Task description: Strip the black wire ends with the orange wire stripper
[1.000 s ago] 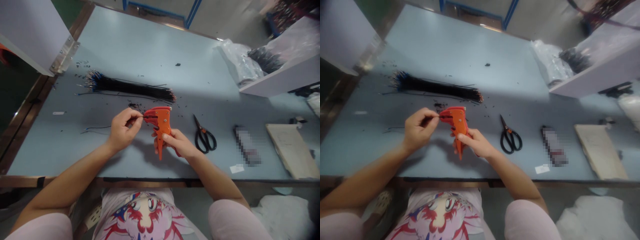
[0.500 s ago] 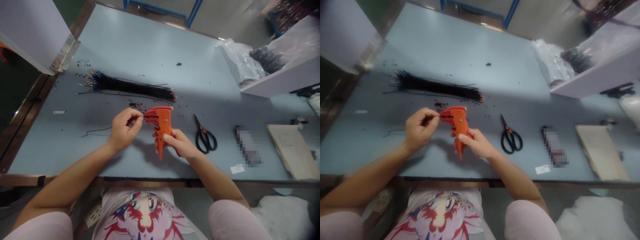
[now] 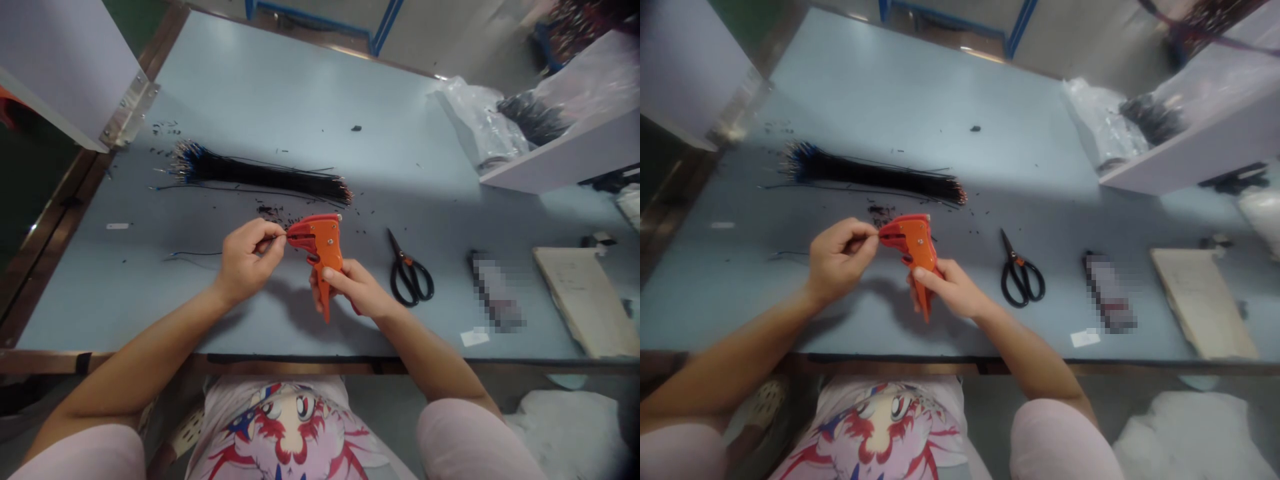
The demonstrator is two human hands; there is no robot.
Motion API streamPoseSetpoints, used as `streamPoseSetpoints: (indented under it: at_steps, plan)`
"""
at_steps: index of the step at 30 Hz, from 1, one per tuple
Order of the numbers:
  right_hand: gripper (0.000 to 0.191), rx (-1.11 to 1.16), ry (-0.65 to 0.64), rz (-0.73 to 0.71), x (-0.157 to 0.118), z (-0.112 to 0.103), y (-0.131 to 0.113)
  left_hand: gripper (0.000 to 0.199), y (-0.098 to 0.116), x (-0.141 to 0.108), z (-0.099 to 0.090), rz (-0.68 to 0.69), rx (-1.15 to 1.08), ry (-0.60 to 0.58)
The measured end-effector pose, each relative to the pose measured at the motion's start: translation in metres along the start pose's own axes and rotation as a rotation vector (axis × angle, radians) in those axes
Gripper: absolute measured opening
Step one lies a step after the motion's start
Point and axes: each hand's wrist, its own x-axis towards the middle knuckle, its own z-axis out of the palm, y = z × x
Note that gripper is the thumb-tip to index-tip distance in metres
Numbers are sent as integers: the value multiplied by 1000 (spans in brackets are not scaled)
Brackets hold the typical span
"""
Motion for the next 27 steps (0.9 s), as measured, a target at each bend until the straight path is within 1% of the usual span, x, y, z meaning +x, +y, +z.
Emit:
streamPoseSetpoints:
  at_steps: [9, 14, 16, 18, 19, 22, 24, 27]
  plan:
    - [35, -8, 13, -5, -1, 4, -1, 8, 1, -1, -1, -1, 13, 6]
    - [36, 52, 116, -29, -1, 7, 2, 6, 3, -3, 2, -6, -4, 20]
    - [36, 67, 115, -29, 0, 7, 4, 6, 3, -4, 2, -15, -13, 28]
    - [36, 129, 103, -16, 1, 5, 4, 6, 3, -2, 1, -32, -7, 48]
    - [37, 182, 118, -17, 1, 2, 4, 5, 2, -1, 0, -43, -2, 68]
    - [39, 287, 218, -55, 0, -9, -2, 4, -1, 3, -5, -75, -27, 143]
    - [38, 264, 241, -58, -1, -15, -6, 4, -3, 6, -7, -87, -48, 173]
    - [36, 150, 185, 4, -1, -19, -8, 5, -5, 6, -8, -84, -26, 175]
